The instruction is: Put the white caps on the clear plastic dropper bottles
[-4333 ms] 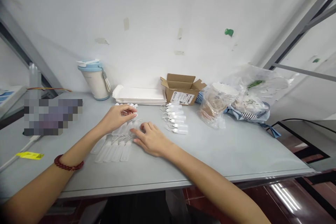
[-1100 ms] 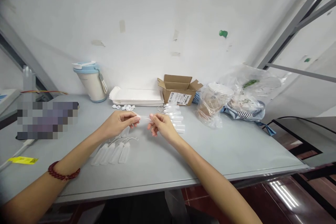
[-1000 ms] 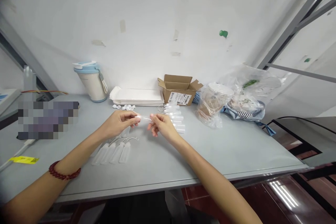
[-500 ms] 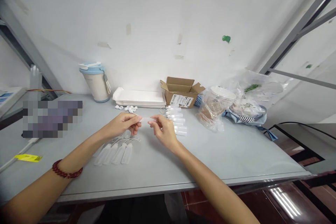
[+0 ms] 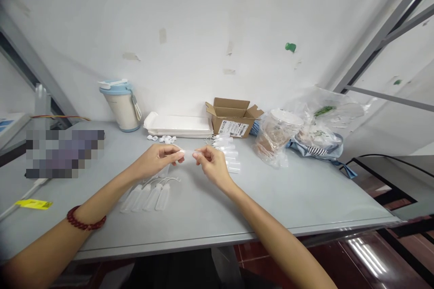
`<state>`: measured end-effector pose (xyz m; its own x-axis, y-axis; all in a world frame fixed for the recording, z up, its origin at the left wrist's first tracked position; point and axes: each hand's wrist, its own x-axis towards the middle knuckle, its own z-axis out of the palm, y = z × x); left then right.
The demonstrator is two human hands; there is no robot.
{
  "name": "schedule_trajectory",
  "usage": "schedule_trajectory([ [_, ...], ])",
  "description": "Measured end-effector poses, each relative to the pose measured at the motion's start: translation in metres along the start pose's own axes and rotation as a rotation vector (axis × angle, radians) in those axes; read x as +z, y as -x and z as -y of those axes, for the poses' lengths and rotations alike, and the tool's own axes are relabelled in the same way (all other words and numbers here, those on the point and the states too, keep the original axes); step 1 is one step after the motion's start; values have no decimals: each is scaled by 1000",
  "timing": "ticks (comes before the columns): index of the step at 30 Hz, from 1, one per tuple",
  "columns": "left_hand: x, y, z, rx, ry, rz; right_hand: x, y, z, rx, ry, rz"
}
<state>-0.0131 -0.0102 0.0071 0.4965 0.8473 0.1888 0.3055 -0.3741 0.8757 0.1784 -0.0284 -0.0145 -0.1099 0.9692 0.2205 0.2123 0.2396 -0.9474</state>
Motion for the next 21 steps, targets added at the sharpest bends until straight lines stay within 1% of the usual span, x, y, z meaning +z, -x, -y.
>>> schedule_trajectory([
  [4, -1, -1, 1, -75, 92, 103, -1, 1, 2, -52, 50, 15],
  [7, -1, -2, 4, -122, 128, 107, 0, 2, 4, -81, 107, 7],
  [11, 2, -2, 7, -104, 45, 78, -1, 2, 4, -74, 159, -2],
  [16, 9, -1, 6, -99, 2, 50, -2, 0, 1, -19, 132, -1],
  [18, 10, 0, 4, -74, -101, 3, -3, -1, -1, 2, 116, -3],
  [21, 12, 1, 0, -2, -302, -77, -3, -3, -4, 34, 93, -9],
])
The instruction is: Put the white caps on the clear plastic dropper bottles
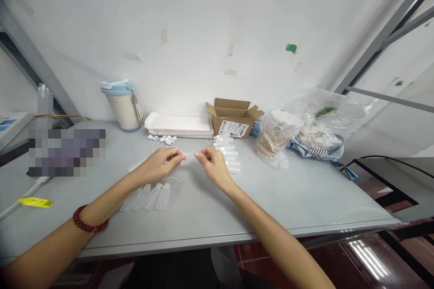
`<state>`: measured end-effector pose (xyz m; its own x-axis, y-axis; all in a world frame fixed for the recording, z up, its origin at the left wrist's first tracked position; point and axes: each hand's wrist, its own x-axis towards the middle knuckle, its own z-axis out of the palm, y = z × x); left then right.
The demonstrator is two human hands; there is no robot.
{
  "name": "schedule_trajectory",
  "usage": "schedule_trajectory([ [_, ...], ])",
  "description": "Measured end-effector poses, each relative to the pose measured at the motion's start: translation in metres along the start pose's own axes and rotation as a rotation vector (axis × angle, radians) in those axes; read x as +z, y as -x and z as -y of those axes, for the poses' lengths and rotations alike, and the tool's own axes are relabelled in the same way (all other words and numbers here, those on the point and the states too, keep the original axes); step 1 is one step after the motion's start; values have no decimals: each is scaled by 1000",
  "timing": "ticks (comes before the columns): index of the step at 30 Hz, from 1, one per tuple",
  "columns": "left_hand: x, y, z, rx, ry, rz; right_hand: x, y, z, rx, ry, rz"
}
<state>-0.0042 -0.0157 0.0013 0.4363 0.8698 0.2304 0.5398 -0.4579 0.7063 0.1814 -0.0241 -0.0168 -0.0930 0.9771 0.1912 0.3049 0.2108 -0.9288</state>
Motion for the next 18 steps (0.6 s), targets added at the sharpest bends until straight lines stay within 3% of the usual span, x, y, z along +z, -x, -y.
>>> schedule_trajectory([
  [6, 1, -2, 1, 51, 18, -37, 1, -1, 0, 70, -113, -1],
  [12, -1, -2, 0, -15, 165, 35, 0, 0, 5, 65, -169, 16],
  [14, -2, -2, -1, -50, 234, 63, 0, 1, 4, -21, -52, 1],
  [18, -3, -3, -2, -121, 376, 107, 2, 3, -2, -395, 341, -100],
])
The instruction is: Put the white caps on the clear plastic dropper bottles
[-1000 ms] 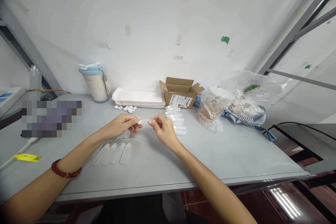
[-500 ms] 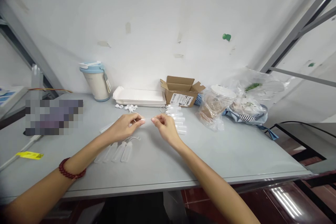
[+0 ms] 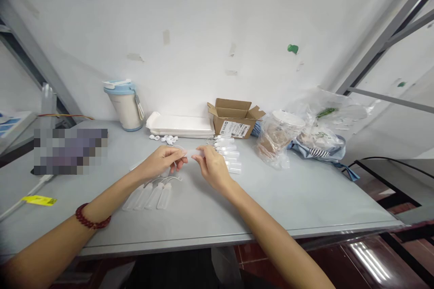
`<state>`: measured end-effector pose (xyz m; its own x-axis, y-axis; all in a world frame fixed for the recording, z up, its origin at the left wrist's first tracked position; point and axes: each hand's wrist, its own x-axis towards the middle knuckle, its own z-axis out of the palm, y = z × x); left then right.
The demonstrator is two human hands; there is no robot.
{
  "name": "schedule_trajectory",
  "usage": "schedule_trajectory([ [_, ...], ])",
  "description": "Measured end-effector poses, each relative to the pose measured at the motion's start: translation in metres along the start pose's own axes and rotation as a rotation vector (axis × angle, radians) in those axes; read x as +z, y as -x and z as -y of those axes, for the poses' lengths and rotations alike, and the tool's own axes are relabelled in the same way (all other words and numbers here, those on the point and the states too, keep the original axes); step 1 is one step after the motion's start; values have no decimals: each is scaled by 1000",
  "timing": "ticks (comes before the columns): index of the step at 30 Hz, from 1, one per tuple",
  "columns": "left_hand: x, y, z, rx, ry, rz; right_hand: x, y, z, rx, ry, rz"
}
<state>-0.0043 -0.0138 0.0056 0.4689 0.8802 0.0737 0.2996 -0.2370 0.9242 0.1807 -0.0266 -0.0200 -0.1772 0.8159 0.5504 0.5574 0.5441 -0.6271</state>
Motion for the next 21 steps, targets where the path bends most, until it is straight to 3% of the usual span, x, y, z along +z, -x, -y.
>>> schedule_trajectory([
  [2, 0, 0, -2, 14, 37, -13, 1, 2, -1, -110, 94, -19],
  [4, 2, 1, -4, 70, 27, -44, 0, 3, 0, -113, 101, -18],
  [9, 11, 3, -5, 190, -147, -142, -5, 3, 1, 42, -32, 19],
  [12, 7, 2, -6, 241, -245, -147, -4, 1, -1, 135, -129, 52],
  [16, -23, -4, 7, 211, -396, -82, -5, -3, -7, 213, -192, 58],
  [18, -45, -10, 24, 185, -536, -181, -10, -6, -11, 218, -133, 17],
  [21, -75, -18, 55, 152, -753, -430, -21, -12, -16, 185, 9, -67],
])
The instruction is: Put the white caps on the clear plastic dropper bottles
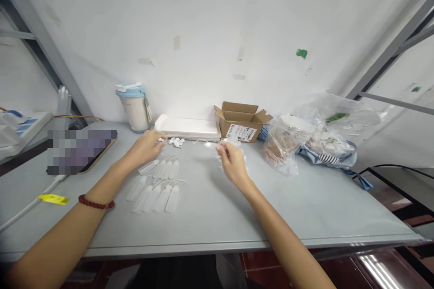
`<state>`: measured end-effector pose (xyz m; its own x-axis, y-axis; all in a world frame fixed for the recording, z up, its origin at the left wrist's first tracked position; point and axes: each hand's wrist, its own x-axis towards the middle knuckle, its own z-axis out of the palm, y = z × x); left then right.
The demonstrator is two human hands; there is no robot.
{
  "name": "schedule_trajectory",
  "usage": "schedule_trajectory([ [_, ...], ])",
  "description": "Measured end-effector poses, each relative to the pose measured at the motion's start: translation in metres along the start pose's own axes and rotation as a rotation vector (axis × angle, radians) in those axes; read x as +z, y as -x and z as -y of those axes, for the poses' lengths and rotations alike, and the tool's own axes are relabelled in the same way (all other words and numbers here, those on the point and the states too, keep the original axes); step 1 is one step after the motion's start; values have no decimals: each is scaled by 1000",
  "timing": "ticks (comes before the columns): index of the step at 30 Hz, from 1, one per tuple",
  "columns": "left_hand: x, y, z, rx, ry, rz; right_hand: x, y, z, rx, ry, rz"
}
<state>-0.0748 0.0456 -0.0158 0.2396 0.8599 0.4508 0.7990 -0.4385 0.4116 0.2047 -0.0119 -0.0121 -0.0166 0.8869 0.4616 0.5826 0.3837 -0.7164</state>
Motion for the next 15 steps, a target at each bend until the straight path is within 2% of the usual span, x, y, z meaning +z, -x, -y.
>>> schedule_trajectory([
  [2, 5, -2, 21, -26, -96, 5, -7, -5, -4, -29, 71, -71],
  [5, 13, -3, 36, -78, -130, 99, -18, -13, -11, -44, 141, -142],
  [9, 19, -2, 38, -45, -116, 157, -30, -22, -26, -25, 232, -157],
  [15, 20, -3, 40, -25, -153, 163, -46, -31, -46, 20, 319, -100],
])
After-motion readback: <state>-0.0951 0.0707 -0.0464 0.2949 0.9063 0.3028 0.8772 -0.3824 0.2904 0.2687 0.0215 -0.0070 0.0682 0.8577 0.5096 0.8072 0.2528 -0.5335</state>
